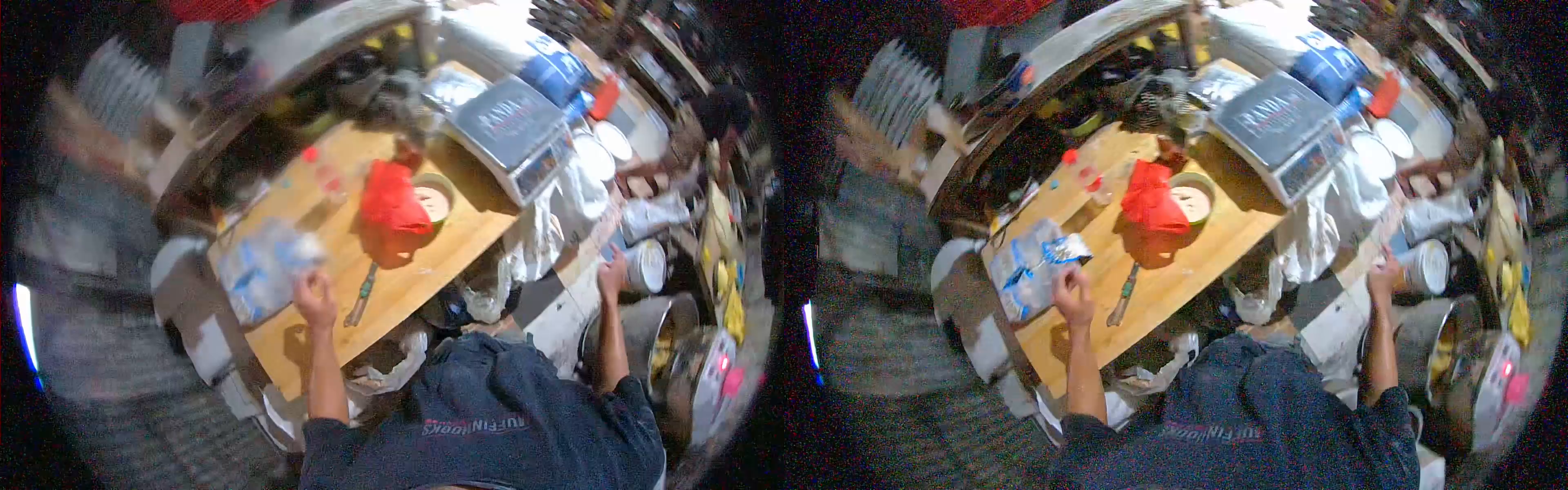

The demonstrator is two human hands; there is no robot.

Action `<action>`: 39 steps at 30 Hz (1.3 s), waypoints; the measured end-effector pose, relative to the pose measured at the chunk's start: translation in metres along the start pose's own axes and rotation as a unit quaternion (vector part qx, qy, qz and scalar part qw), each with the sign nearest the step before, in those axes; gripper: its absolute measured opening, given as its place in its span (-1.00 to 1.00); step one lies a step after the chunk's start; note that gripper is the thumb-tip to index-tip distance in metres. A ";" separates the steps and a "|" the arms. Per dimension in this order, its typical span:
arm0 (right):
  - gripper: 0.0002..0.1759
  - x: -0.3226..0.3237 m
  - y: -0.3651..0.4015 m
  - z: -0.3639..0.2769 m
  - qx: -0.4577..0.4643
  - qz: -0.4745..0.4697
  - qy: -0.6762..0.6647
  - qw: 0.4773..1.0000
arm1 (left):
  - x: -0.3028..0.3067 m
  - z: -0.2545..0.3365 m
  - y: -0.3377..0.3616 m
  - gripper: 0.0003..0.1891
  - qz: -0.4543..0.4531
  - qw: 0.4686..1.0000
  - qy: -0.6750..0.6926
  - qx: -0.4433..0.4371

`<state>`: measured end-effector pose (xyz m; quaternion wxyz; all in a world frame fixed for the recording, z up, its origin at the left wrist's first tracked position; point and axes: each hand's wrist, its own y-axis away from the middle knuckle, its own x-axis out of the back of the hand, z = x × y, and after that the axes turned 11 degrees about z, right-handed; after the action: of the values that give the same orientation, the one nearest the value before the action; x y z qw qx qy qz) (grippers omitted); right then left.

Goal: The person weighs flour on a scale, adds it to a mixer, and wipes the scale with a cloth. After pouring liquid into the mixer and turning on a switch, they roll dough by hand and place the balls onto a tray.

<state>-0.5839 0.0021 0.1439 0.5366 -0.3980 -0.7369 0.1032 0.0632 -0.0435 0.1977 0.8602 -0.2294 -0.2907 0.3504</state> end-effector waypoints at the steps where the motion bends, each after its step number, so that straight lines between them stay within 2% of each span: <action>1: -0.60 -0.007 0.027 0.098 -0.098 -0.046 -0.093 0.990 | -0.026 0.017 -0.006 -0.82 -0.030 0.999 0.014 -0.029; 2: -0.68 0.022 0.056 0.113 -0.216 -0.028 -0.101 0.971 | -0.053 0.038 -0.006 -0.83 -0.074 0.995 0.063 -0.030; 3: -0.70 0.050 0.085 0.122 -0.253 -0.028 -0.005 0.967 | -0.078 0.062 -0.001 -0.84 -0.117 0.987 0.111 -0.029; 4: -0.73 0.045 0.135 0.185 -0.307 -0.021 0.043 0.950 | -0.096 0.086 0.004 -0.84 -0.211 0.965 0.150 -0.043; 6: -0.75 0.063 0.227 0.228 -0.444 -0.061 0.080 0.890 | -0.133 0.118 0.019 -0.82 -0.404 0.893 0.189 -0.061; 7: -0.71 0.109 0.227 0.148 -0.439 -0.128 0.123 0.881 | -0.148 0.124 0.025 -0.81 -0.502 0.842 0.186 -0.063; 8: -0.57 0.103 0.299 0.196 -0.373 -0.098 0.173 0.906 | -0.163 0.124 0.026 -0.80 -0.501 0.845 0.173 -0.065; 9: -0.58 0.088 0.391 0.289 -0.402 -0.173 0.172 0.883 | -0.178 0.123 0.025 -0.80 -0.496 0.851 0.160 -0.067; 10: -0.58 0.109 0.413 0.257 -0.473 -0.188 0.186 0.840 | -0.188 0.121 0.017 -0.80 -0.408 0.897 0.163 -0.044; 11: -0.58 0.126 0.425 0.227 -0.524 -0.190 0.187 0.809 | -0.195 0.114 0.005 -0.77 -0.324 0.939 0.112 -0.030; 12: -0.58 0.139 0.439 0.209 -0.559 -0.197 0.183 0.785 | -0.186 0.125 -0.017 -0.65 -0.271 0.957 0.040 -0.098; 14: -0.57 0.152 0.457 0.192 -0.597 -0.208 0.166 0.757 | -0.187 0.098 -0.039 -0.53 -0.215 0.939 -0.148 -0.223; 15: -0.57 0.156 0.461 0.190 -0.607 -0.210 0.154 0.750 | -0.183 0.091 -0.042 -0.50 -0.245 0.906 -0.237 -0.251; 16: -0.57 0.155 0.453 0.182 -0.614 -0.210 0.139 0.748 | -0.181 0.085 -0.043 -0.50 -0.302 0.900 -0.281 -0.143; 17: -0.57 0.150 0.452 0.187 -0.622 -0.204 0.122 0.746 | -0.179 0.066 -0.043 -0.46 -0.266 0.881 -0.332 -0.207; 18: -0.56 0.143 0.439 0.190 -0.623 -0.195 0.109 0.750 | -0.183 0.031 -0.053 -0.42 -0.320 0.897 -0.270 -0.139; 20: -0.56 0.128 0.404 0.204 -0.606 -0.179 0.098 0.769 | -0.192 -0.001 -0.077 -0.39 -0.365 0.904 -0.209 -0.074; 22: -0.65 0.107 0.359 0.231 -0.512 -0.176 0.177 0.822 | -0.198 -0.001 -0.082 -0.35 -0.301 0.921 -0.248 0.024; 23: -0.71 0.099 0.334 0.244 -0.516 -0.136 0.100 0.840 | -0.199 0.011 -0.080 -0.34 -0.276 0.923 -0.260 0.059; 24: -0.76 0.091 0.307 0.253 -0.516 -0.095 0.020 0.851 | -0.199 0.053 -0.074 -0.36 -0.221 0.932 -0.202 0.205; 25: -0.83 0.083 0.285 0.264 -0.398 -0.061 0.078 0.912 | -0.207 0.031 -0.084 -0.40 -0.247 0.922 -0.202 0.221; 26: -0.86 0.066 0.280 0.303 -0.401 -0.048 0.024 0.915 | -0.215 0.010 -0.093 -0.44 -0.272 0.911 -0.203 0.235; 27: -0.88 0.063 0.257 0.312 -0.439 -0.047 -0.044 0.896 | -0.223 -0.013 -0.102 -0.47 -0.298 0.899 -0.204 0.250; 28: -0.87 0.056 0.246 0.331 -0.396 -0.015 -0.041 0.917 | -0.230 -0.031 -0.106 -0.51 -0.330 0.887 -0.244 0.213; 29: -0.85 0.075 0.211 0.303 -0.448 -0.024 -0.090 0.889 | -0.240 -0.080 -0.115 -0.63 -0.312 0.901 -0.160 0.257; 30: -0.83 0.071 0.212 0.327 -0.324 -0.008 -0.077 0.943 | -0.248 -0.122 -0.123 -0.75 -0.292 0.905 -0.074 0.299; 31: -0.84 0.077 0.200 0.320 -0.431 0.006 -0.122 0.894 | -0.254 -0.156 -0.139 -0.75 -0.296 0.905 -0.075 0.296; 32: -0.83 0.078 0.204 0.330 -0.413 0.025 -0.137 0.900 | -0.253 -0.145 -0.149 -0.84 -0.198 0.916 0.080 0.341; 33: -0.83 0.080 0.208 0.338 -0.393 0.047 -0.153 0.906 | -0.254 -0.135 -0.156 -0.78 -0.178 0.941 0.053 0.284; 35: -0.84 0.092 0.220 0.330 -0.425 0.053 -0.141 0.893 | -0.234 -0.028 -0.143 -0.63 -0.192 0.969 -0.074 0.134; 37: -0.84 0.105 0.239 0.307 -0.458 0.059 -0.129 0.878 | -0.223 0.036 -0.131 -0.47 -0.254 0.957 -0.128 0.047; 39: -0.85 0.115 0.264 0.281 -0.569 0.058 -0.102 0.814 | -0.227 0.064 -0.110 -0.31 -0.329 0.930 -0.164 -0.006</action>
<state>-0.7157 0.3343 -0.0401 0.1292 -0.6616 -0.6898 -0.2640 -0.0601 -0.2693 0.2329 0.8664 -0.0655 -0.4888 0.0786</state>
